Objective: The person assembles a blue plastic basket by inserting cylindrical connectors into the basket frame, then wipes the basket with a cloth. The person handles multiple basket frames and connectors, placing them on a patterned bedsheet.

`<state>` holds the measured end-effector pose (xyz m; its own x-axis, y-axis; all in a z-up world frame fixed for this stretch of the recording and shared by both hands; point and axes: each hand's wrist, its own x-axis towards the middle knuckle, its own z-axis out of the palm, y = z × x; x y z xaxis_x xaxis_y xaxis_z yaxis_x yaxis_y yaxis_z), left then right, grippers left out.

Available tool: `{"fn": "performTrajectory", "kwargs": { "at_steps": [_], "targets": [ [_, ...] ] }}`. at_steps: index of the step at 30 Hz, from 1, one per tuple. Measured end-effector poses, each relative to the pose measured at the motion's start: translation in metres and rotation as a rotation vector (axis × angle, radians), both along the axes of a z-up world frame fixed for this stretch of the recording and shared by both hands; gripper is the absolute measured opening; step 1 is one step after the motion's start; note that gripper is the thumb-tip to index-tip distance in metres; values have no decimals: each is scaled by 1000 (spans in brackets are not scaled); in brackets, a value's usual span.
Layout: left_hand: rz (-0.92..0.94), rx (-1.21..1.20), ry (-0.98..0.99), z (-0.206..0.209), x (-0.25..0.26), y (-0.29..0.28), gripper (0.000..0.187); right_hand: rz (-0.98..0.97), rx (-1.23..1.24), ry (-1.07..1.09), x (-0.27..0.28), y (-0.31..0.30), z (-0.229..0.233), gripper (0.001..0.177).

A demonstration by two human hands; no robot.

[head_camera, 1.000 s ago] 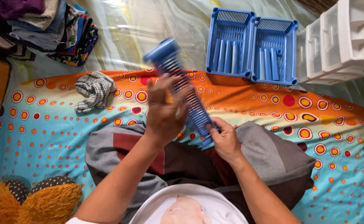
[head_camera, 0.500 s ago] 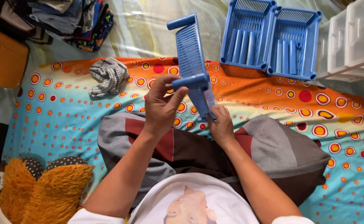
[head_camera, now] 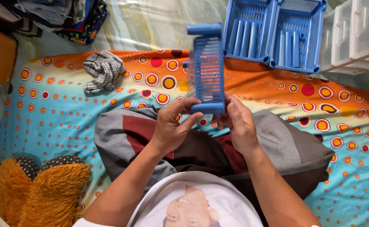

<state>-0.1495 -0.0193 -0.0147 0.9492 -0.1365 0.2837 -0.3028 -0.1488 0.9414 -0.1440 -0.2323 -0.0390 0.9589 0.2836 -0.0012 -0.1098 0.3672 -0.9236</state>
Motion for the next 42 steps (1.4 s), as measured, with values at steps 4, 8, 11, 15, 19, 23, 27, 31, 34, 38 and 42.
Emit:
{"fn": "performTrajectory", "kwargs": {
  "at_steps": [4, 8, 11, 15, 19, 23, 27, 31, 34, 38, 42],
  "targets": [
    [21, 145, -32, 15, -2, 1, 30, 0, -186, 8, 1, 7, 3, 45],
    [33, 328, -170, 26, -4, 0, 38, 0, -162, 17, 0, 10, 2, 42],
    [22, 294, -128, 28, 3, -5, 39, -3, -21, 71, 2, 12, 4, 39],
    [-27, 98, 85, 25, 16, -10, 35, 9, 50, 48, 10, 12, 11, 34],
    [40, 206, 5, 30, 24, -11, 35, 32, 22, 64, 19, 13, 16, 33],
    [201, 665, -300, 38, 21, -9, 40, 54, -14, 71, 19, 17, 15, 33],
    [166, 773, -303, 44, 23, -6, 41, 57, -53, 44, 18, 20, 17, 32],
    [19, 805, -278, 42, 27, -3, 34, 44, -155, -1, 16, 17, 20, 33],
    [3, 715, -300, 37, 28, -1, 32, 38, -196, 12, 15, 14, 20, 32],
    [65, 632, -347, 25, 26, -4, 39, 82, -186, 1, 13, 13, 14, 32],
    [58, 615, -334, 11, 30, -1, 43, 101, -221, -37, 13, 13, 4, 36]
  ]
}}
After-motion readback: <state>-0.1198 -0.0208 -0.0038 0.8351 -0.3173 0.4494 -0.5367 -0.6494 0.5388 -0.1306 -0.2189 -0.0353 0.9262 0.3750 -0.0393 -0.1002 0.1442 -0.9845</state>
